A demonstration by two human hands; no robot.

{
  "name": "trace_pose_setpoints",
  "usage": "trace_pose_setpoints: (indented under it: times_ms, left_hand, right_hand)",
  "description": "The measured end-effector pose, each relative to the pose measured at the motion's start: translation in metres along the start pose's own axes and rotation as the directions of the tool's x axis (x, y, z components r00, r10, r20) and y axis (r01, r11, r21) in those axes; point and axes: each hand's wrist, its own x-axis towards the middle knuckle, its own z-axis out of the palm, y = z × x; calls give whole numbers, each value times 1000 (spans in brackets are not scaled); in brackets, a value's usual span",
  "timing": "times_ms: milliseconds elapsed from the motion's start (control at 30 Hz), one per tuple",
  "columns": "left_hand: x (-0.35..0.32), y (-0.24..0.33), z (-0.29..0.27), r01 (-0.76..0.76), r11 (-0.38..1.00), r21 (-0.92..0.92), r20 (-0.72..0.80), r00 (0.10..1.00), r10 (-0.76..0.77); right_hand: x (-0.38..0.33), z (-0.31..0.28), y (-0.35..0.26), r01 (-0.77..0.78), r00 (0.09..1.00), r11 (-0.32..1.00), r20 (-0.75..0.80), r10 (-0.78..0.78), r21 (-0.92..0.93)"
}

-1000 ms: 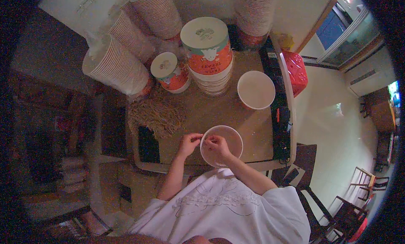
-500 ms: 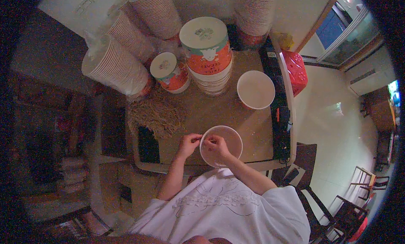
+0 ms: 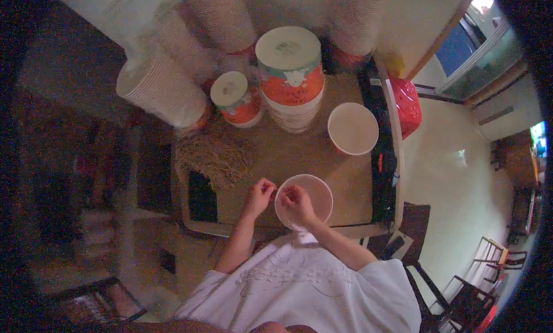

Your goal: Organize and stack disposable paper bowls on a work table.

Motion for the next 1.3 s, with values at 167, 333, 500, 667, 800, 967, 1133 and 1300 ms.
trace_pose_setpoints:
  times_ms: [167,333,500,667,800,967,1133,1300]
  left_hand:
    - [16,-16,13,-63,932,-356,8,998,70]
    - [31,-20,29,84,892,-444,55,996,-66]
    - [29,12,31,-63,969,-238,19,997,69]
    - [28,2,42,-135,954,-267,39,988,150]
    - [18,7,44,-200,958,-204,-42,980,195]
    - [9,4,47,-187,939,-290,-48,982,181]
    - [13,11,53,-159,945,-285,23,985,173]
    - [3,-7,60,-93,909,-407,37,992,118]
  right_hand:
    - [-27,43,-46,378,922,660,205,-327,-650]
    - [13,22,-97,380,886,92,333,-323,-921]
    - [16,-13,-81,132,991,108,130,-24,-985]
    - [15,-10,-75,119,993,239,116,-28,-964]
    - [16,-25,-67,52,999,291,51,-12,-955]
    - [14,-21,-75,82,995,411,98,18,-908]
    - [26,-51,-53,120,992,595,122,-37,-794]
    - [22,-51,-61,54,997,481,77,29,-875]
